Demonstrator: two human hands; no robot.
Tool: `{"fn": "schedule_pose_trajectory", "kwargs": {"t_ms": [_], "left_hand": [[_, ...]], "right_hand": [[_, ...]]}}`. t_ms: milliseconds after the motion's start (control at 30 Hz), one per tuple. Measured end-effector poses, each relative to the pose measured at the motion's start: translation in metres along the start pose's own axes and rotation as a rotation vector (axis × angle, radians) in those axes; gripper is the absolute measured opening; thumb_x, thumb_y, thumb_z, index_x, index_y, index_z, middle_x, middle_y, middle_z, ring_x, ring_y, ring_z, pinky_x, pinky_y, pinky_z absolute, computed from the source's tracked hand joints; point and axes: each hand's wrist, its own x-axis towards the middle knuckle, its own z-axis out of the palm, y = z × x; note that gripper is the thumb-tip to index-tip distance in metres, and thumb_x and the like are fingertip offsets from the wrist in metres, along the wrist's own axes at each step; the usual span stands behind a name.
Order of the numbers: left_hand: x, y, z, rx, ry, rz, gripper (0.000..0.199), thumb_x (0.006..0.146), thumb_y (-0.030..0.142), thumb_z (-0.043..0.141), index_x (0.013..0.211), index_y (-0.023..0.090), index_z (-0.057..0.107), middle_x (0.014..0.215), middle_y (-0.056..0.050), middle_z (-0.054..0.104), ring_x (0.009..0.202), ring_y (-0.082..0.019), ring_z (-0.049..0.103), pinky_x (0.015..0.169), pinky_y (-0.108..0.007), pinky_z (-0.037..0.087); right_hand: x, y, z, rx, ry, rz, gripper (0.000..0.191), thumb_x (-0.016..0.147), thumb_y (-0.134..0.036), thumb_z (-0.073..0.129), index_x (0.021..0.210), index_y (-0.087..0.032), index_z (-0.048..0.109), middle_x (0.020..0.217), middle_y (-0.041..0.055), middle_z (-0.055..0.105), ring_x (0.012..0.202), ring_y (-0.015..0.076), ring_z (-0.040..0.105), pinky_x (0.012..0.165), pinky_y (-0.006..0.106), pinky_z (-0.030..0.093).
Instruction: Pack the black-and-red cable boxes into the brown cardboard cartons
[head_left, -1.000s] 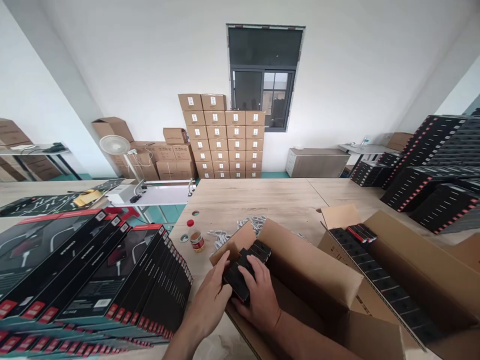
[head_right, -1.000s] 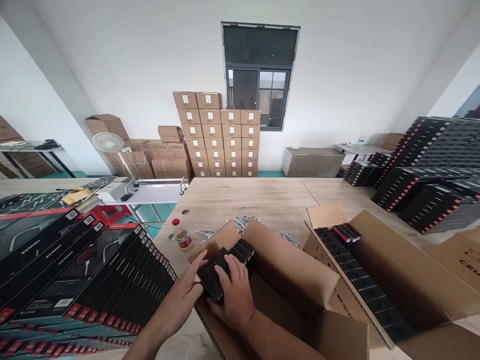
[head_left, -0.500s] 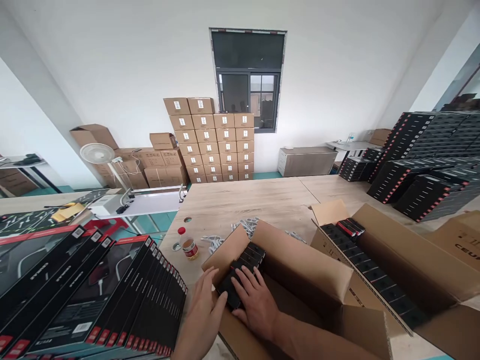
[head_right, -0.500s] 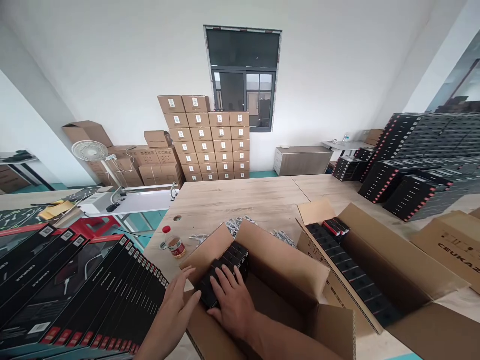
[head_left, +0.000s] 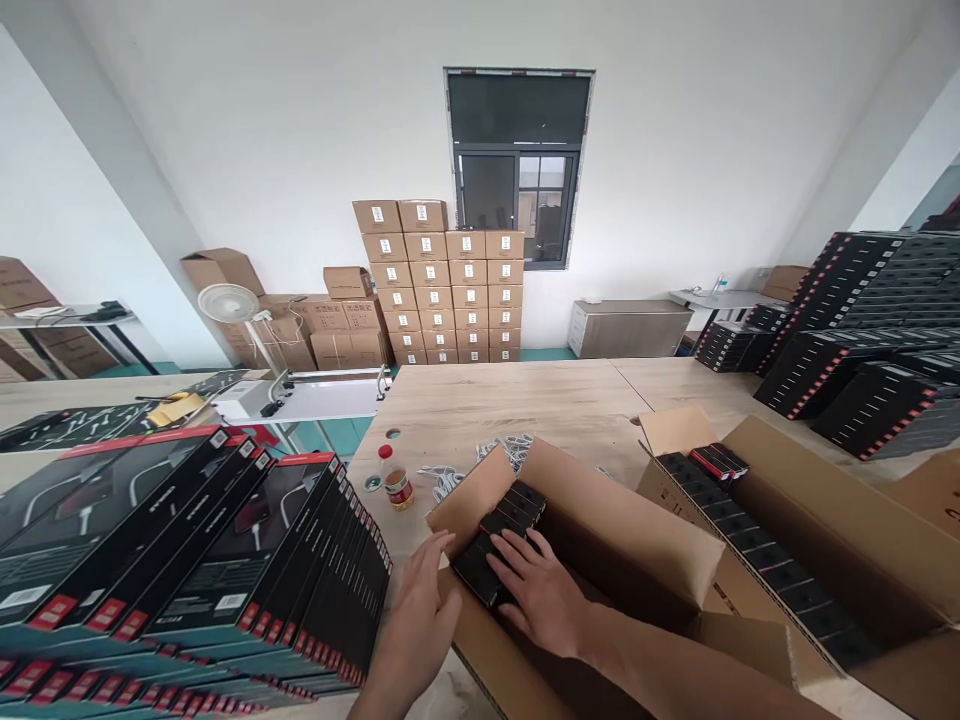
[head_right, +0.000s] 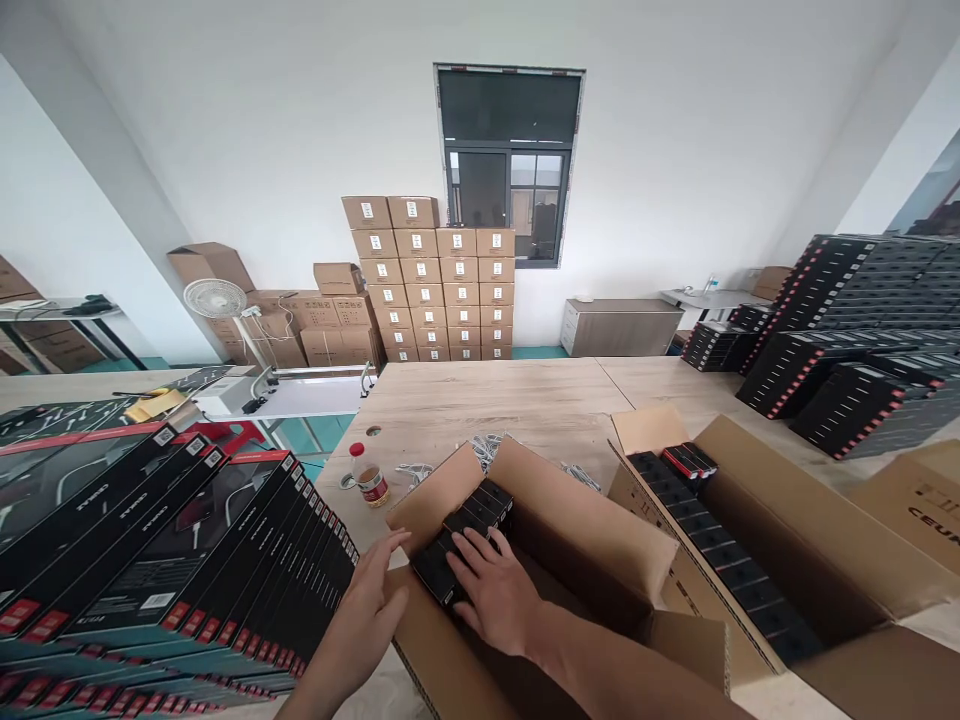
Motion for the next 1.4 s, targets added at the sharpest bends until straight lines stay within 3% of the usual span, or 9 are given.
{"fn": "schedule_pose_trajectory", "kwargs": {"t_ms": [333,533,767,867,933,1000,1067,1267,1400], "left_hand": [[0.001,0.005,0.002,0.017,0.002,0.073,0.057,0.077,0.010,0.049,0.132,0.020,0.060,0.141,-0.014,0.061,0.139,-0.031,0.052,0.118,-0.059,0.040],[-0.001,0.004,-0.001,-0.063,0.012,0.050,0.056,0.072,0.010,0.051,0.124,0.022,0.066,0.137,-0.012,0.064,0.135,-0.030,0.055,0.118,-0.057,0.041],[0.005,0.001,-0.010,-0.394,0.128,-0.122,0.045,0.074,0.029,0.060,0.118,0.024,0.067,0.138,-0.010,0.063,0.134,-0.028,0.055,0.113,-0.048,0.045],[0.017,-0.006,-0.018,-0.637,0.151,-0.344,0.049,0.065,0.041,0.072,0.109,0.019,0.066,0.120,-0.012,0.068,0.114,-0.030,0.066,0.099,-0.043,0.052],[0.029,-0.012,-0.021,-0.700,0.104,-0.438,0.055,0.062,0.042,0.077,0.109,0.017,0.065,0.114,-0.012,0.068,0.101,-0.027,0.070,0.089,-0.038,0.055],[0.041,-0.018,-0.021,-0.741,0.033,-0.497,0.056,0.062,0.041,0.080,0.111,0.017,0.064,0.109,-0.010,0.069,0.094,-0.023,0.070,0.078,-0.032,0.055],[0.052,-0.023,-0.018,-0.791,-0.068,-0.552,0.055,0.061,0.040,0.083,0.108,0.017,0.066,0.099,-0.007,0.071,0.085,-0.020,0.070,0.069,-0.028,0.052],[0.064,-0.031,-0.001,-0.881,-0.439,-0.583,0.056,0.048,0.035,0.092,0.096,0.013,0.075,0.093,-0.011,0.078,0.083,-0.026,0.072,0.072,-0.034,0.053],[0.065,-0.036,0.007,-0.900,-0.487,-0.567,0.060,0.044,0.031,0.093,0.100,0.015,0.078,0.099,-0.010,0.080,0.096,-0.031,0.071,0.085,-0.038,0.053]], "right_hand": [[-0.002,-0.001,0.030,-0.303,0.086,-0.025,0.055,0.102,-0.028,0.047,0.157,-0.019,0.041,0.165,0.0137,0.038,0.151,0.0307,0.039,0.122,0.049,0.027],[0.000,0.001,0.047,-0.289,0.167,-0.002,0.056,0.100,-0.021,0.049,0.156,-0.023,0.044,0.162,0.0117,0.044,0.146,0.0290,0.044,0.122,0.047,0.029],[-0.007,-0.015,0.009,0.021,0.025,0.096,0.078,0.079,-0.009,0.052,0.155,-0.022,0.043,0.165,0.0115,0.040,0.153,0.0307,0.034,0.126,0.056,0.020],[-0.022,-0.025,-0.001,0.267,0.103,0.321,0.049,0.081,-0.014,0.052,0.126,-0.022,0.068,0.142,0.0131,0.063,0.132,0.0319,0.054,0.114,0.051,0.037],[-0.024,-0.029,0.000,0.503,0.083,0.534,0.026,0.092,-0.028,0.049,0.087,-0.021,0.073,0.101,0.0125,0.074,0.100,0.0303,0.066,0.094,0.044,0.047],[-0.014,-0.030,0.006,0.683,0.022,0.677,0.052,0.099,-0.046,0.041,0.059,-0.022,0.063,0.066,0.0072,0.065,0.072,0.0247,0.064,0.078,0.038,0.047],[0.003,-0.030,0.013,0.790,-0.021,0.727,0.065,0.101,-0.055,0.035,0.048,-0.023,0.054,0.049,0.0022,0.052,0.057,0.0192,0.055,0.069,0.034,0.043],[0.035,-0.030,0.026,1.131,-0.132,0.820,0.057,0.088,-0.058,0.062,0.047,-0.021,0.051,0.047,-0.0031,0.048,0.046,0.0110,0.040,0.054,0.028,0.033],[0.027,-0.032,0.036,1.287,-0.141,0.884,0.050,0.083,-0.061,0.069,0.057,-0.020,0.055,0.051,-0.0045,0.050,0.046,0.0105,0.042,0.051,0.025,0.032]]}}
